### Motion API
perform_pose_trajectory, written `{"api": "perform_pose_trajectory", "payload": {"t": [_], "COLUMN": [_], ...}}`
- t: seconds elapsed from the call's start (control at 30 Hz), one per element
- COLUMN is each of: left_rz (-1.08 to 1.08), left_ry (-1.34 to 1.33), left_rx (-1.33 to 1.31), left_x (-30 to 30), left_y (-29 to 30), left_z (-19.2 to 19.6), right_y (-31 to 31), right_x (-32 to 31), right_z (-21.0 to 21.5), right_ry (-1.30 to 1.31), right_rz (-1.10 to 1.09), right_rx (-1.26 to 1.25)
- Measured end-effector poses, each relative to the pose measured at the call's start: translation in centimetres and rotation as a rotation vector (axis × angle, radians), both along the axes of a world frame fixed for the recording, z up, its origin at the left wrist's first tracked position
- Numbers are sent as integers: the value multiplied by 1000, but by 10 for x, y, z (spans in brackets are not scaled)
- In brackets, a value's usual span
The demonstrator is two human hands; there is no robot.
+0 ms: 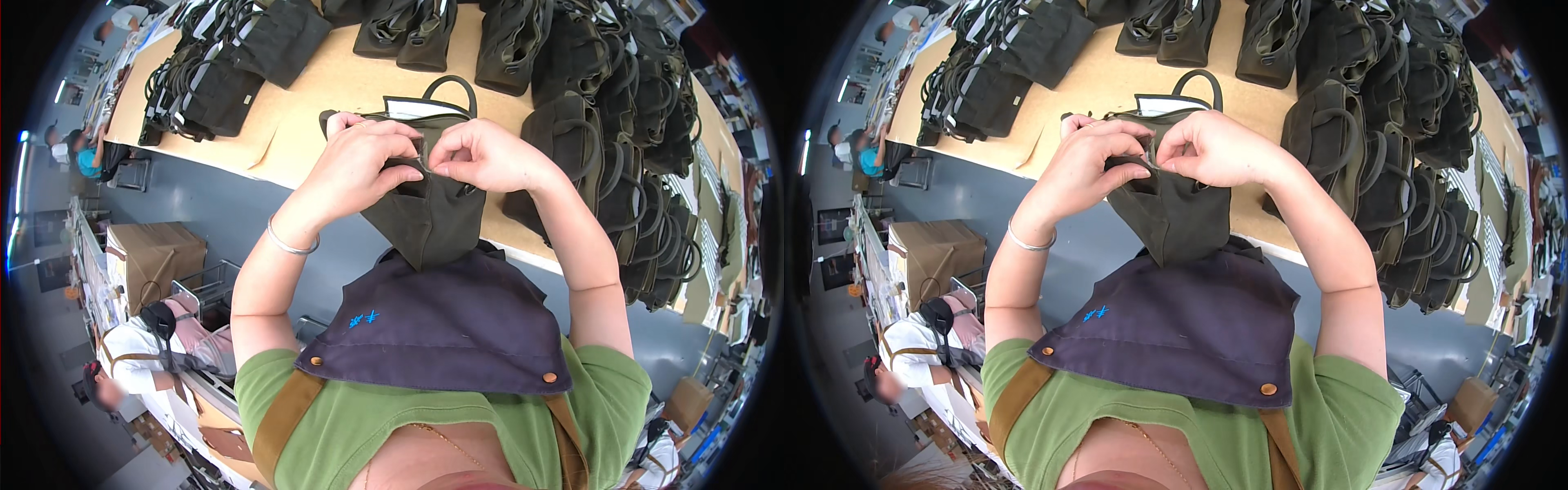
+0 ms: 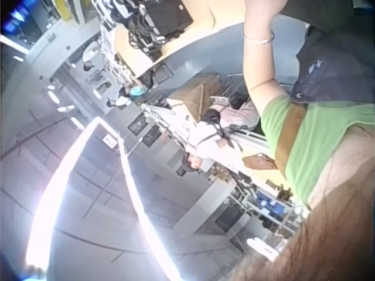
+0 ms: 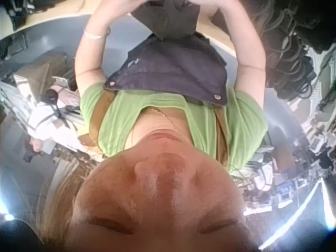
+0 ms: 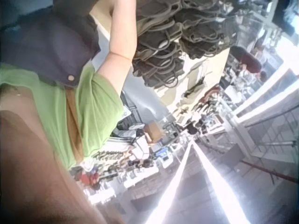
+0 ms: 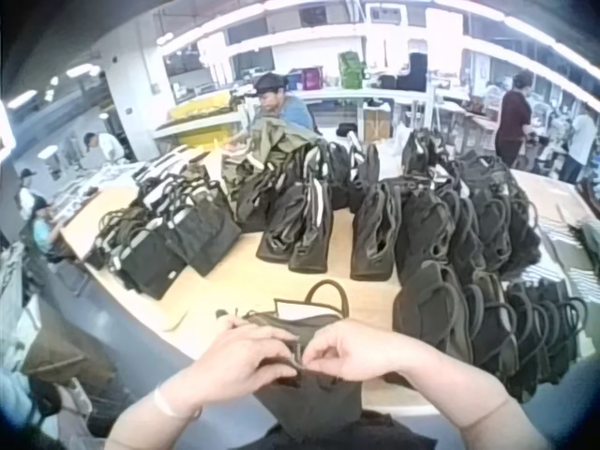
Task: The person assembles olive green fabric bags at a workbench in a factory setting. They repeatedly open the bags, manipulate internal straps and zippers, and secure the closures by hand. The person handles multiple bags sequentially, inspecting and adjusting the hardware on each unit.
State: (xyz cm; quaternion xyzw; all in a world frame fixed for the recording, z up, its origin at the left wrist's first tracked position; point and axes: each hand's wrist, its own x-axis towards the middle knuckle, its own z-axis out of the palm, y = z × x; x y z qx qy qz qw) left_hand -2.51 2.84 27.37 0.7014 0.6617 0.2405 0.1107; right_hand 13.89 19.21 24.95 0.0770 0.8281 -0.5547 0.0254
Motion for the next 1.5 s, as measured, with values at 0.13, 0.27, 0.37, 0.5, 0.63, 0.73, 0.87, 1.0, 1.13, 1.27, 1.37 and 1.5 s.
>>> {"api": "perform_pose_trajectory", "payload": {"t": [0.13,0.27,0.37,0.5,0.63,0.73,0.87,1.0,1.13,1.27,1.37,1.5], "left_rz": [-1,23,33,34,47,43,45,58,83,86,84,72], "left_ry": [-1,19,20,14,6,-4,-5,-12,6,6,2,-1], "left_rx": [-50,-50,-46,-35,-31,-37,-43,-50,-39,-37,-12,-38], "left_x": [4,7,8,10,11,12,11,11,14,16,17,18], "left_y": [0,1,0,1,0,-1,-3,-5,-6,-7,-6,-4], "left_z": [5,7,6,6,5,9,12,11,13,13,12,15], "right_y": [-2,-2,-4,-5,-5,-5,-6,-8,-10,-9,-8,-12], "right_x": [2,3,4,6,6,6,6,7,8,9,8,8], "right_z": [0,2,8,10,11,9,6,6,8,12,5,-4], "right_ry": [17,54,53,45,60,45,60,33,42,49,92,54], "right_rz": [2,22,31,30,57,40,34,-5,-6,30,4,-51], "right_rx": [2,35,51,56,64,-10,-44,-67,-63,-67,-169,-267]}}
